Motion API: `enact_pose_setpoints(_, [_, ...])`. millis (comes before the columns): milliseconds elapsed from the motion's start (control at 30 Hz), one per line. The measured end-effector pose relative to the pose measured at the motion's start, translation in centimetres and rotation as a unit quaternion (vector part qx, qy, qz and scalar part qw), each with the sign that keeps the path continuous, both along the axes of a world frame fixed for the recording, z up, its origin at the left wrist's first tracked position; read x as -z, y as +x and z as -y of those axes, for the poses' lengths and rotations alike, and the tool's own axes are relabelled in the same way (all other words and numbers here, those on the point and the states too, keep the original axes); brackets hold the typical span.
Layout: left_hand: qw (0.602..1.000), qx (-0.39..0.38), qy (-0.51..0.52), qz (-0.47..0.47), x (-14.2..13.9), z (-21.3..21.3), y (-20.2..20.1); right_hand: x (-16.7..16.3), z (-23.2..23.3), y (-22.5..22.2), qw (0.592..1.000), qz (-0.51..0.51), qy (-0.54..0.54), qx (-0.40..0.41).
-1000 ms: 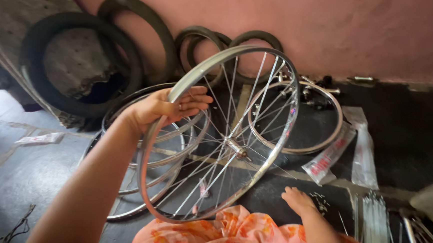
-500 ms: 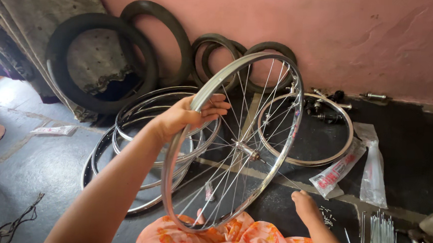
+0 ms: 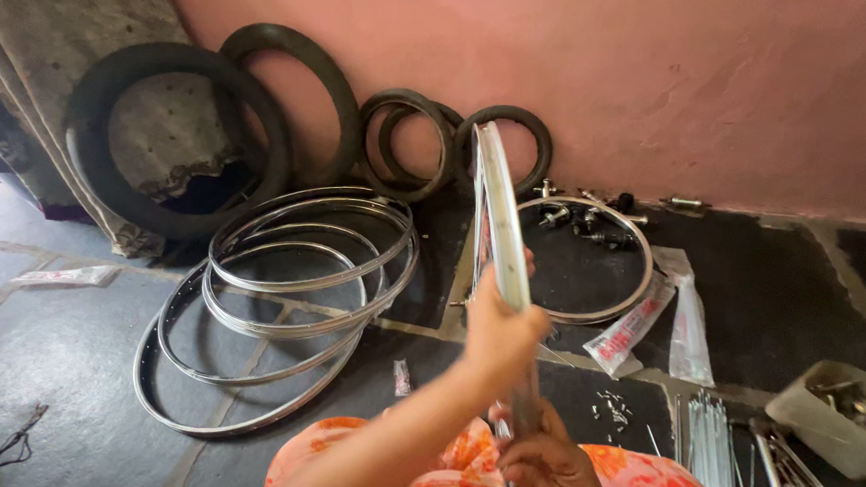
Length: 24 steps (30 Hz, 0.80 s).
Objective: The person assembles a bicycle wheel by hand, inserting spokes into the hub and rim, then tightening the nipples. They rotate the wheel to check alignment and continue adding spokes around the rim.
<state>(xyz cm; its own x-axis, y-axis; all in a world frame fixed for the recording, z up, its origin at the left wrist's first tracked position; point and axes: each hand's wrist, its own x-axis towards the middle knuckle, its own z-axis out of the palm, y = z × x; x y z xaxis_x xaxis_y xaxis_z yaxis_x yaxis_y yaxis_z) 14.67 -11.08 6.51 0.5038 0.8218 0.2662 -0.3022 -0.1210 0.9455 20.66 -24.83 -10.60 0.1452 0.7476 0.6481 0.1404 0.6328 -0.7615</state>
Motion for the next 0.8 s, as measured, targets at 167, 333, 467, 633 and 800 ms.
enact_pose_setpoints(167, [0.979,0.185,0.045,0.077,4.6,2.5,-2.6,5.4,2.6,0.9,0.965,-0.161,-0.207,0.015])
enact_pose_setpoints(333, [0.938,0.333,0.009,0.1,7.6,-2.6,-2.3,5.4,3.7,1.8,0.976,-0.149,-0.155,-0.029])
enact_pose_setpoints(467, [0.956,0.287,0.034,0.052,9.0,-5.2,0.0,3.1,3.1,1.3,0.982,-0.144,-0.073,-0.096])
enact_pose_setpoints(633, [0.939,0.31,0.077,0.126,10.2,-5.9,1.6,2.2,3.1,0.4,0.981,-0.152,-0.06,-0.107])
enact_pose_setpoints(800, [0.918,0.364,-0.065,0.143,11.2,-5.3,2.0,3.0,3.0,0.9,0.987,-0.127,-0.033,-0.092])
